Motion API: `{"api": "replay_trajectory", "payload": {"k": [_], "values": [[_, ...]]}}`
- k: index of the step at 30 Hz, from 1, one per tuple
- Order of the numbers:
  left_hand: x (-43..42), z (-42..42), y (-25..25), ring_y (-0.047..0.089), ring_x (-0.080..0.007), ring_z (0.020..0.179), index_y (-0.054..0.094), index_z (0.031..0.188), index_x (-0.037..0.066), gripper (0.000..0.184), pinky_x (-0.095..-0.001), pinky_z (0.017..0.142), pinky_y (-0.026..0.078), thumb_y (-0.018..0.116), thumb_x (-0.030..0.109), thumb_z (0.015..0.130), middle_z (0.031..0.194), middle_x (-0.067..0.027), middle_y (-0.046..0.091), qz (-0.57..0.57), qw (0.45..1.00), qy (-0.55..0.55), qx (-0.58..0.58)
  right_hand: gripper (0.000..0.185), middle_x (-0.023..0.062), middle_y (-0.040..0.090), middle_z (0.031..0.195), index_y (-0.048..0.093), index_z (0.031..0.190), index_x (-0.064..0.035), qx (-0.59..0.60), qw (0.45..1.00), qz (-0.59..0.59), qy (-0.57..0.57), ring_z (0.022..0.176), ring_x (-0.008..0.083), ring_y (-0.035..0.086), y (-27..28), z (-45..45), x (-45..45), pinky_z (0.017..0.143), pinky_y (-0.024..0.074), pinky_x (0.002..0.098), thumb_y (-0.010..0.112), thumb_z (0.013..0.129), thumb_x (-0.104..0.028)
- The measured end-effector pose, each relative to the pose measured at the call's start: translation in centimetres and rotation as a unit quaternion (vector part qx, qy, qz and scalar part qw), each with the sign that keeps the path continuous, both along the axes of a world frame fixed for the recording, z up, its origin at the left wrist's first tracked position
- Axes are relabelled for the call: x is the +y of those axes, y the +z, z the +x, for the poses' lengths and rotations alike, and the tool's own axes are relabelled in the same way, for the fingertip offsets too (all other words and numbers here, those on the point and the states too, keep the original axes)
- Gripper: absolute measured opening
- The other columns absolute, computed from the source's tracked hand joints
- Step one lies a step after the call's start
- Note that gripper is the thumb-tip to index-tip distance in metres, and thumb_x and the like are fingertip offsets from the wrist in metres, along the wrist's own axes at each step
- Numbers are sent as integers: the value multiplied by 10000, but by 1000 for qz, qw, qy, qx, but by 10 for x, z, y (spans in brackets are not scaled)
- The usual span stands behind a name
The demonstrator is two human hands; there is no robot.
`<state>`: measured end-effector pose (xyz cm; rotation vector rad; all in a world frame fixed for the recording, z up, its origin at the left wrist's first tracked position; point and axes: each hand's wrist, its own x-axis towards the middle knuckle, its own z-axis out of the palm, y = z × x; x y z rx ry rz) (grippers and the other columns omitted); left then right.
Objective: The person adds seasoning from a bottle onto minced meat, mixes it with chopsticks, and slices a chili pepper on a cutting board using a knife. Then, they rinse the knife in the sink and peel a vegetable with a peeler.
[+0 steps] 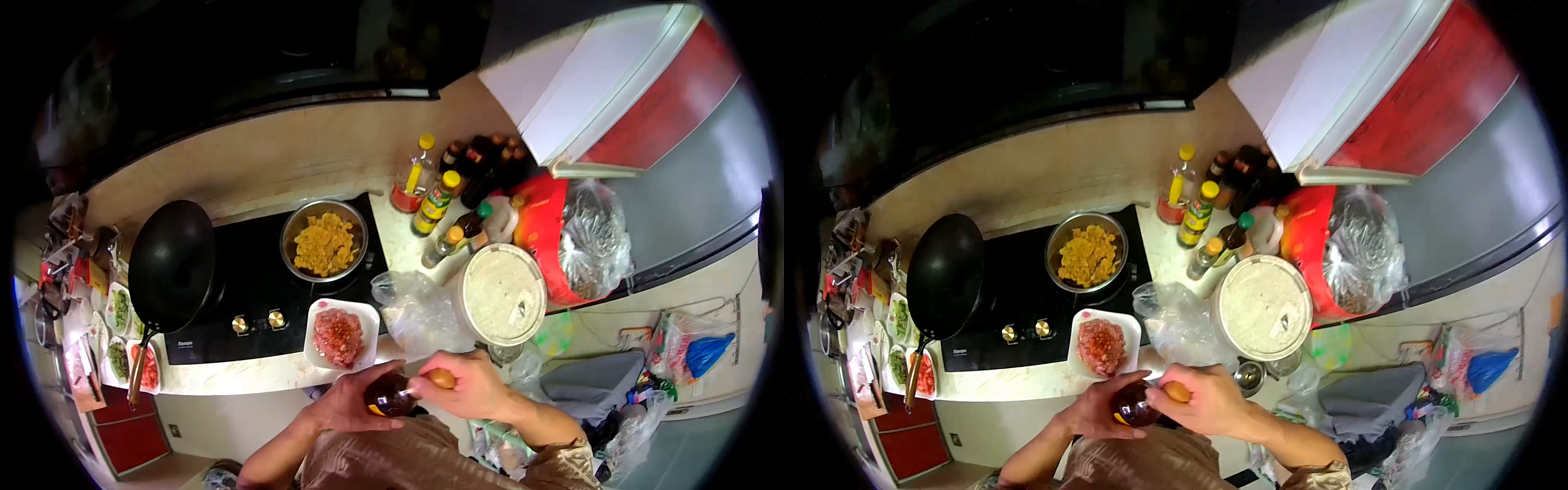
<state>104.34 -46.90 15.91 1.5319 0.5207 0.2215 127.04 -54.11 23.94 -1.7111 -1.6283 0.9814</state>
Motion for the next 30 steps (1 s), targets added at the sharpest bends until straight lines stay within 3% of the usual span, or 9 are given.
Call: {"api": "replay_trajectory", "payload": {"k": [4, 7, 14, 18, 21, 24, 27, 28, 30], "values": [[14, -18, -7, 613, -283, 1225, 342, 1524, -16, 943, -391, 1094, 436, 861, 261, 787, 1351, -154, 622, 173, 959, 163, -153, 139, 24, 694, 701, 666, 847, -49, 79, 982, 102, -141, 594, 71, 623, 56, 42, 0, 531, 481, 264, 694, 943, -146], [10, -44, -25, 653, -259, 1154, 401, 1475, -14, 710, -392, 989, 513, 726, 41, 846, 1288, -185, 646, -3, 934, 299, -195, 189, -31, 596, 654, 628, 796, -65, 62, 937, 212, -272, 517, 34, 469, 66, 102, 12, 470, 365, 221, 667, 960, -151], [-35, -94, -83, 678, -197, 1016, 534, 1343, -20, 435, -333, 928, 532, 659, -20, 926, 1100, -131, 707, -169, 917, 339, -129, 305, -66, 499, 621, 534, 705, -100, 184, 797, 359, -449, 489, 16, 343, 22, 219, 70, 436, 243, 234, 641, 980, -178], [-61, -98, -109, 689, -175, 958, 572, 1291, -30, 360, -292, 872, 550, 639, -46, 938, 1038, -123, 721, -212, 899, 370, -104, 308, -12, 534, 635, 593, 718, -60, 7, 797, 296, -526, 559, 91, 475, 21, 229, 118, 498, 373, 262, 663, 949, -251], [-71, -99, -123, 692, -165, 920, 585, 1270, -33, 327, -280, 836, 557, 637, -31, 947, 989, -110, 725, -211, 890, 394, -90, 346, 106, 663, 732, 682, 860, 30, -170, 811, 308, -468, 700, 241, 621, -12, 278, 164, 741, 510, 375, 681, 916, -311], [-70, -110, -160, 677, -144, 874, 596, 1251, -28, 291, -269, 791, 555, 630, -3, 963, 951, -86, 720, -187, 887, 415, -79, 327, 186, 713, 842, 685, 880, 1, -487, 681, 446, -316, 863, 391, 683, -44, 294, 217, 848, 512, 471, 666, 904, -325], [-83, -121, -216, 648, -120, 828, 605, 1248, -16, 276, -259, 747, 543, 629, 37, 978, 944, -62, 711, -173, 857, 484, -35, 357, 191, 720, 901, 671, 907, -35, -402, 837, 153, -337, 918, 406, 686, -78, 306, 257, 805, 529, 506, 630, 907, -390], [-78, -121, -226, 634, -112, 809, 607, 1257, -10, 283, -255, 730, 537, 632, 54, 983, 946, -53, 706, -164, 847, 506, -14, 371, 209, 713, 893, 677, 909, -38, -319, 889, 183, -273, 904, 426, 679, -75, 293, 256, 785, 529, 505, 625, 908, -405], [-74, -116, -241, 666, -145, 904, 577, 1328, 13, 361, -270, 784, 551, 646, 92, 983, 1073, -81, 705, -277, 784, 549, -78, 402, 224, 687, 849, 633, 828, -17, -393, 864, 123, -289, 889, 447, 665, -91, 298, 277, 781, 504, 529, 632, 899, -412]]}}
